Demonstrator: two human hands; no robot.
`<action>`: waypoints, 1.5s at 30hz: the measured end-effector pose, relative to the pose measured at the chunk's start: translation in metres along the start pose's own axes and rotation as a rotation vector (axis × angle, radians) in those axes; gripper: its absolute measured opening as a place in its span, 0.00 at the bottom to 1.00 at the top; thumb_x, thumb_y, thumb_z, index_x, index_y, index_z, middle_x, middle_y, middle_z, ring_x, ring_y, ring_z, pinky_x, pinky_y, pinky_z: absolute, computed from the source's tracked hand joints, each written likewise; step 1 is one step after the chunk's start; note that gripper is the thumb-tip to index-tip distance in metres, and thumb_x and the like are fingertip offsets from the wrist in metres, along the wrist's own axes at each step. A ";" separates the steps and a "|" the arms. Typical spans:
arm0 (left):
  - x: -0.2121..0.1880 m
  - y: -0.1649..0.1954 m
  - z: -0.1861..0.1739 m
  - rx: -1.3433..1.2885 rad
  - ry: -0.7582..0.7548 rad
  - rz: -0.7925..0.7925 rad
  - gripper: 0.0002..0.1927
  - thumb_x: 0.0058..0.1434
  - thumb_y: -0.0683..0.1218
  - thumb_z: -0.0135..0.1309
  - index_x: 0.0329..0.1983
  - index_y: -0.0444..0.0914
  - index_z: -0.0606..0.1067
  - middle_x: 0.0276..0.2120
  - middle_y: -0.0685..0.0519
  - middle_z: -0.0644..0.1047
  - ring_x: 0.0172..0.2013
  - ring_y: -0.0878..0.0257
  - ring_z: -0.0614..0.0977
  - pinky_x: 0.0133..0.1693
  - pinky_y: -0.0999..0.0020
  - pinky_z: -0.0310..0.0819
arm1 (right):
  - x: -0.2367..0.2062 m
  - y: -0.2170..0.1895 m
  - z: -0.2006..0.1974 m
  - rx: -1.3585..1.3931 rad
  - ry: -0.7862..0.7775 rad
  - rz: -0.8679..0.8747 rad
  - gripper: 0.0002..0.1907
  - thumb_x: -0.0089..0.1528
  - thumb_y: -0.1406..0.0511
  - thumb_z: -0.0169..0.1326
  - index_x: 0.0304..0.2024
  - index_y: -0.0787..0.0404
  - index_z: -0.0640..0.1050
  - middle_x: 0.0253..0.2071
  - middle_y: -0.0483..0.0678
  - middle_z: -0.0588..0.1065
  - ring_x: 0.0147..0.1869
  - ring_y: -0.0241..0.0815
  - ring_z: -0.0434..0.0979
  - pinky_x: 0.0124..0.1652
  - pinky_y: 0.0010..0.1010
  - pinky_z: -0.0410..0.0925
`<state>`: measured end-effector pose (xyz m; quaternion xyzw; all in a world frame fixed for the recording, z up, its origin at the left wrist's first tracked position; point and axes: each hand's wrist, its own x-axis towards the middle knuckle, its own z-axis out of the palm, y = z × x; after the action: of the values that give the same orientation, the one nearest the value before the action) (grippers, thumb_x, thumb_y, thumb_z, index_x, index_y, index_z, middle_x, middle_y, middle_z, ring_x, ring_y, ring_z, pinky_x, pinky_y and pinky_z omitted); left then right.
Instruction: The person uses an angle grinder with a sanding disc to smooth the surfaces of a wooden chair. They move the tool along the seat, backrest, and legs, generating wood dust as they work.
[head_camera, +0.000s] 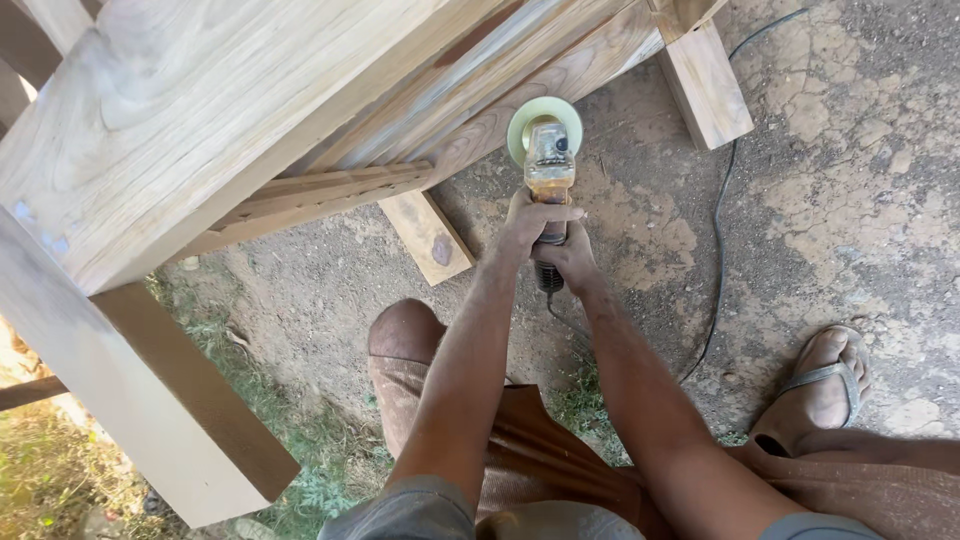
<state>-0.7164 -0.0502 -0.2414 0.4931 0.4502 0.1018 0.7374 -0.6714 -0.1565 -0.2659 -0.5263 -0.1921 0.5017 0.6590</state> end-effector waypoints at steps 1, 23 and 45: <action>-0.001 -0.001 -0.002 -0.016 0.009 -0.007 0.28 0.40 0.41 0.72 0.47 0.38 0.78 0.37 0.50 0.81 0.38 0.59 0.83 0.43 0.61 0.82 | -0.001 0.001 -0.001 -0.001 -0.025 0.018 0.30 0.50 0.69 0.66 0.54 0.65 0.73 0.44 0.49 0.78 0.44 0.40 0.82 0.45 0.32 0.78; 0.038 0.068 0.052 0.848 0.007 0.092 0.38 0.41 0.52 0.74 0.53 0.34 0.72 0.41 0.49 0.80 0.40 0.56 0.84 0.46 0.63 0.79 | 0.023 -0.049 0.008 0.372 0.315 -0.038 0.24 0.54 0.67 0.60 0.53 0.66 0.72 0.40 0.50 0.77 0.36 0.41 0.80 0.35 0.34 0.77; 0.104 0.119 0.113 1.739 0.069 0.293 0.35 0.53 0.48 0.64 0.58 0.26 0.64 0.47 0.41 0.79 0.50 0.48 0.82 0.51 0.58 0.78 | 0.097 -0.103 0.015 1.399 -0.068 -0.196 0.24 0.63 0.49 0.56 0.43 0.65 0.80 0.33 0.54 0.81 0.34 0.47 0.85 0.36 0.37 0.80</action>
<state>-0.5356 -0.0012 -0.1906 0.9291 0.3223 -0.1686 0.0665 -0.5946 -0.0587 -0.1953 0.0562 0.1084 0.4618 0.8785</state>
